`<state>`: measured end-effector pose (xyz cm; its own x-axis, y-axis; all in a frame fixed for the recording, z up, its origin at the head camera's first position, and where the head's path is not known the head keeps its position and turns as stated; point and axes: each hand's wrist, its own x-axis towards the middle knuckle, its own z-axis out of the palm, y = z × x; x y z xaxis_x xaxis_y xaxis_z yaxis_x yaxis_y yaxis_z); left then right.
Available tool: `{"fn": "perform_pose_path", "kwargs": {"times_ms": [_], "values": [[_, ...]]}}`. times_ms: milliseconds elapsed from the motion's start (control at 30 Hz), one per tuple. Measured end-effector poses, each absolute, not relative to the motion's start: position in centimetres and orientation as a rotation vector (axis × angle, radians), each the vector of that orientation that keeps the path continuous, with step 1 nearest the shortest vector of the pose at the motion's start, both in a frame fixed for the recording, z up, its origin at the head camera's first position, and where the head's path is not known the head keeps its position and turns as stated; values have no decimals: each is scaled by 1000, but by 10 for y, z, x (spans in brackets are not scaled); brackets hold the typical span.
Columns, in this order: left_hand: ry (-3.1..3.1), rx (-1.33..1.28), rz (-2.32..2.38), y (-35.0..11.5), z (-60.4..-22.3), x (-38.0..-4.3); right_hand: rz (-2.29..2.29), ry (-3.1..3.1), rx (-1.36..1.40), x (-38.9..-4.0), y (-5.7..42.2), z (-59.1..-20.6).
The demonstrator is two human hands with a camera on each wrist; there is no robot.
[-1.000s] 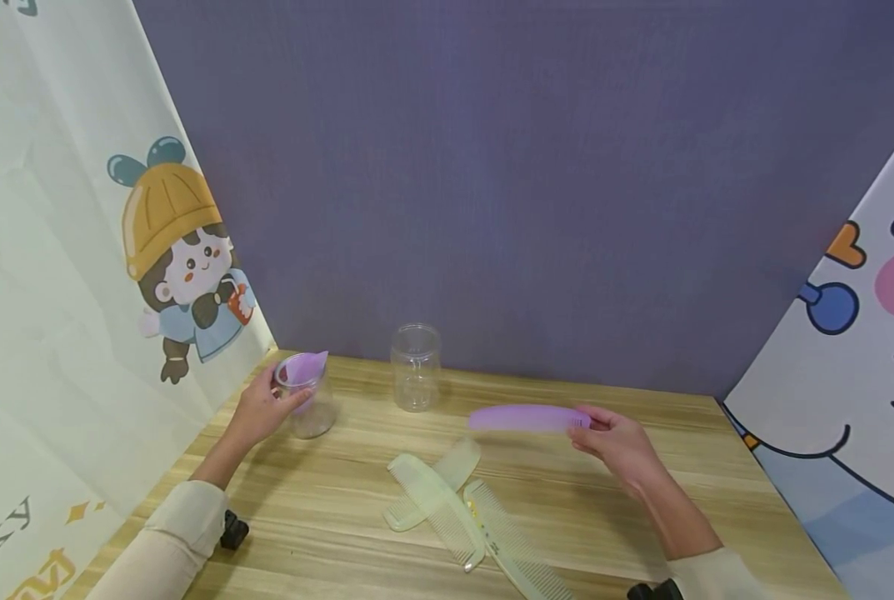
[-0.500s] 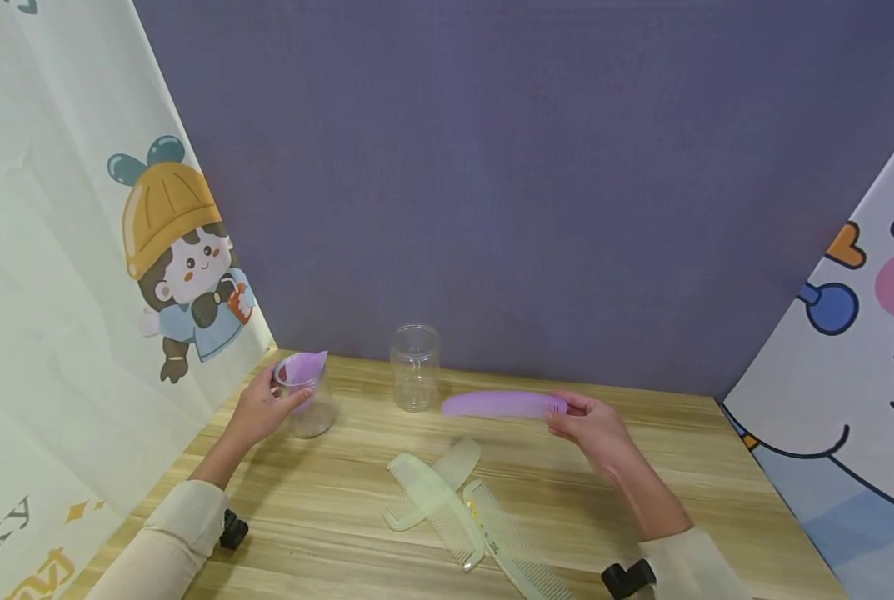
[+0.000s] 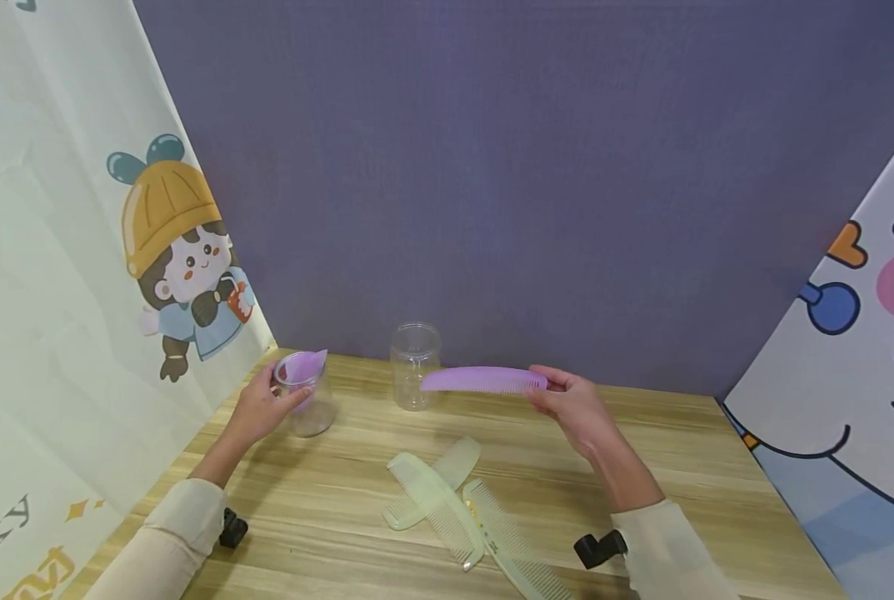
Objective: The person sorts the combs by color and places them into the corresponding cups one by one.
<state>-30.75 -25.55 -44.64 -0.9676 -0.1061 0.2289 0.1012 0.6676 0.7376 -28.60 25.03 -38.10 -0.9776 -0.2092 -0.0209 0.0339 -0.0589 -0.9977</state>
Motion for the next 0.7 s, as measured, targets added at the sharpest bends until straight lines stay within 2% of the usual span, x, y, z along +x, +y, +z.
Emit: {"fn": "perform_pose_path", "kwargs": {"times_ms": [700], "values": [[-2595,-39,-1116,-257,-452,-310,-2228,1969,-155,-308,200,-348]]}}
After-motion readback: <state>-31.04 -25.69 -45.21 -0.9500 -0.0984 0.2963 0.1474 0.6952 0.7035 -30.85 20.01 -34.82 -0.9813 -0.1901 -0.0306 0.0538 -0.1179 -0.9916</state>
